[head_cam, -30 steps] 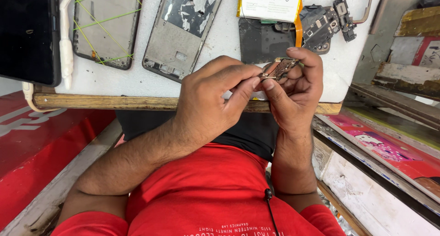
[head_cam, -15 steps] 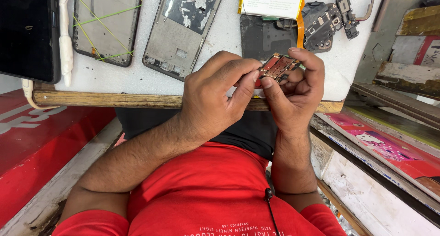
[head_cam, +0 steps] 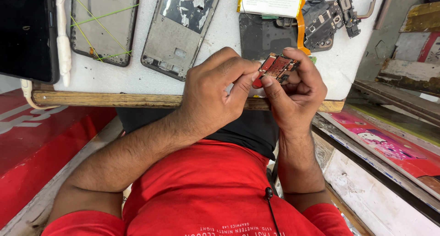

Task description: The person removes a metal shielding plate from a disassembled smartphone chassis, then picks up the motherboard and uses a small metal tool to scrape or clean the surface of the board. The person continues to manipulate the motherboard and tool throughout the clip.

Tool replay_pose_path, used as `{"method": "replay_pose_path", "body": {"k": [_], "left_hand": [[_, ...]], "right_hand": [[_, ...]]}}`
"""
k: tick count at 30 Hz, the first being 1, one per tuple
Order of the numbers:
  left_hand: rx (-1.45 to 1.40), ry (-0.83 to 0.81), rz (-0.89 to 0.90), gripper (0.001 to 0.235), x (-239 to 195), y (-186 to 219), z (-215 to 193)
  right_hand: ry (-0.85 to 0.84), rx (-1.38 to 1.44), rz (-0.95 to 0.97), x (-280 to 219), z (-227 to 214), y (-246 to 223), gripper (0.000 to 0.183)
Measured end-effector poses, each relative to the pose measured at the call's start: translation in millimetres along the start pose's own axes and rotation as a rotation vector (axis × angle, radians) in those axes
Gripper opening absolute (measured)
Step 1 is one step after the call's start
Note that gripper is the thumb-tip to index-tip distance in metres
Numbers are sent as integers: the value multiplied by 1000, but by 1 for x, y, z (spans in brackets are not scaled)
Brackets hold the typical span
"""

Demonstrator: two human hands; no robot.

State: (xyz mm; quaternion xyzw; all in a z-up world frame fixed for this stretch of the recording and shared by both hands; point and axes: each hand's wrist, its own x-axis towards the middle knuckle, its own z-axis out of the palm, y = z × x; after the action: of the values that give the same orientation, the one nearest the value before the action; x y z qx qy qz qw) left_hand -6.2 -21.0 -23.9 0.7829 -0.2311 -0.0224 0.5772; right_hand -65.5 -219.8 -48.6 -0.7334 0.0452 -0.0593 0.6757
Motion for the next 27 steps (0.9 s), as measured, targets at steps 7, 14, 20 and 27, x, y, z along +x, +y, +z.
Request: {"method": "replay_pose_path", "body": {"k": [7, 14, 20, 27], "left_hand": [[-31, -24, -65, 3, 6, 0, -3], [-183, -126, -143, 3, 11, -3, -14], [-177, -91, -113, 6, 12, 8, -19], [-145, -36, -187, 13, 2, 22, -26]], "right_hand": [[-6, 36, 27, 3, 0, -1, 49], [-36, 94, 58, 3, 3, -5, 49], [-35, 305, 107, 7, 4, -4, 53], [-15, 797, 239, 20, -5, -4, 48]]}}
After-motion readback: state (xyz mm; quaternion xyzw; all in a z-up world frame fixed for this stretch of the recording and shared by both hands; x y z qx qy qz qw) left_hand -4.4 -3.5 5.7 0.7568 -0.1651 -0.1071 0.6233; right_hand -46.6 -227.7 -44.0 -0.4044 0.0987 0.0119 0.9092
